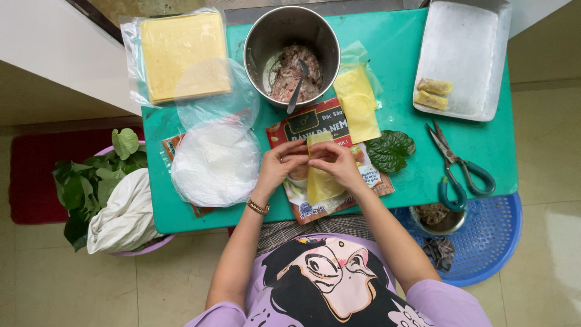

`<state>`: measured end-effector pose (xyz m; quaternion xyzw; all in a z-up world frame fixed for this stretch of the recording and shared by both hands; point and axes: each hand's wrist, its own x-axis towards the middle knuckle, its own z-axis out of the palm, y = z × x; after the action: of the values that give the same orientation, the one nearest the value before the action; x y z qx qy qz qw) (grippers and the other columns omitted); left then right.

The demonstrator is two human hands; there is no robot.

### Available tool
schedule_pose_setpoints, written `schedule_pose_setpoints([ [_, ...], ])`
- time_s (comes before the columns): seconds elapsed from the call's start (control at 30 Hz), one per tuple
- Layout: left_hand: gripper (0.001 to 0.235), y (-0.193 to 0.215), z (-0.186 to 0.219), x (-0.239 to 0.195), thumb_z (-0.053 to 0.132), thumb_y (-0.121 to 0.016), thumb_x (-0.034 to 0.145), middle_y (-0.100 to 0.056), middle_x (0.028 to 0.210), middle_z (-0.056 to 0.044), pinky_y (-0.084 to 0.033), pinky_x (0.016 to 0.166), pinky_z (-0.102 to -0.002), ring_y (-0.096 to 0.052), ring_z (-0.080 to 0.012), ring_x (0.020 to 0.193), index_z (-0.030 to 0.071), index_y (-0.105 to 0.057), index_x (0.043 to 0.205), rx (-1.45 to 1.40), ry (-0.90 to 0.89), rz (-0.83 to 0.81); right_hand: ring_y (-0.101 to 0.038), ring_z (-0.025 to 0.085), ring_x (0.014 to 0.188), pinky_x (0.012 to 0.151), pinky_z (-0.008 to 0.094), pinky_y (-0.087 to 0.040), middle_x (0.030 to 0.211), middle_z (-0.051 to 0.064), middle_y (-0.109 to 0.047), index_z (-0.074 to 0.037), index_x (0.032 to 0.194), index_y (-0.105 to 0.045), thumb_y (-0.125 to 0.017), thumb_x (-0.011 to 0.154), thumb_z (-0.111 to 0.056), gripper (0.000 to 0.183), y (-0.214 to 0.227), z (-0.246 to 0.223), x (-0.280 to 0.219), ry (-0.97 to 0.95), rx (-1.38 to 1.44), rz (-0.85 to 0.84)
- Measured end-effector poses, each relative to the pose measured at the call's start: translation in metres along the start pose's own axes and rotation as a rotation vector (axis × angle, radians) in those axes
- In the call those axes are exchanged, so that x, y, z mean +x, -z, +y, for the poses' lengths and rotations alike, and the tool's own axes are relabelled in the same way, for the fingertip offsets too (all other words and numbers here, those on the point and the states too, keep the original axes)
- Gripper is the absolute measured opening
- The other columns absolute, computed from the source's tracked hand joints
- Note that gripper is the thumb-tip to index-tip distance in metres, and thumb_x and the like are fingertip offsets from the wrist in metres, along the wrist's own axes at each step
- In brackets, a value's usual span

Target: The person wraps minced meat mixture into individual sheets of rice paper by hand, then places the finished rolls into a metal tray.

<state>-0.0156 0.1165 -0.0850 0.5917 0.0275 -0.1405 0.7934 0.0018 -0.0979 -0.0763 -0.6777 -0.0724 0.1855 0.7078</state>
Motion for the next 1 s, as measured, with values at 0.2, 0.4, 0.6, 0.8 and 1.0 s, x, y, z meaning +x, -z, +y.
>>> schedule_pose_setpoints([
  [0.2,0.048,-0.002,-0.001,0.001,0.008,-0.076,0.091,-0.075,0.123,-0.015,-0.061,0.088,-0.027,-0.074,-0.0163,0.106,-0.005,-0.063,0.135,0.077,-0.003,0.036,-0.072,0.014,0.102,0.092,0.028,-0.058,0.11,0.008,-0.075,0.002,0.122,-0.069,-0.079,0.088,-0.005,0.036,0.002,-0.004,-0.003,-0.007,0.048,-0.026],
  [0.4,0.059,-0.001,0.012,-0.008,0.003,-0.08,0.084,-0.07,0.128,-0.011,-0.06,0.091,-0.029,-0.072,-0.0173,0.111,-0.002,-0.059,0.139,0.095,-0.035,-0.085,-0.07,0.014,0.107,0.095,0.029,-0.057,0.119,0.006,-0.072,0.003,0.115,-0.072,-0.079,0.087,-0.006,0.031,0.005,-0.005,-0.003,0.017,-0.004,-0.012],
  [0.6,0.061,-0.003,0.016,-0.014,-0.001,-0.078,0.084,-0.07,0.128,-0.011,-0.061,0.091,-0.029,-0.072,-0.0189,0.111,-0.001,-0.058,0.142,0.064,0.026,-0.135,-0.07,0.014,0.106,0.094,0.029,-0.057,0.12,0.006,-0.071,0.002,0.112,-0.073,-0.08,0.085,-0.007,0.029,0.004,-0.009,-0.003,-0.014,-0.026,0.016],
  [0.8,0.056,-0.001,0.01,-0.012,0.0,-0.074,0.091,-0.071,0.126,-0.014,-0.062,0.088,-0.03,-0.072,-0.0189,0.109,-0.002,-0.056,0.144,-0.063,0.059,-0.158,-0.069,0.016,0.112,0.1,0.031,-0.055,0.131,0.009,-0.065,0.003,0.106,-0.074,-0.079,0.087,-0.007,0.022,0.009,-0.007,-0.005,-0.007,0.099,-0.057],
  [1.0,0.053,-0.004,0.009,-0.012,0.002,-0.073,0.092,-0.075,0.119,-0.013,-0.064,0.085,-0.029,-0.074,-0.0185,0.103,0.0,-0.056,0.142,-0.091,0.093,-0.153,-0.068,0.016,0.112,0.099,0.031,-0.055,0.132,0.01,-0.064,0.003,0.103,-0.073,-0.08,0.087,-0.006,0.02,0.01,-0.002,-0.006,-0.026,0.102,-0.035],
])
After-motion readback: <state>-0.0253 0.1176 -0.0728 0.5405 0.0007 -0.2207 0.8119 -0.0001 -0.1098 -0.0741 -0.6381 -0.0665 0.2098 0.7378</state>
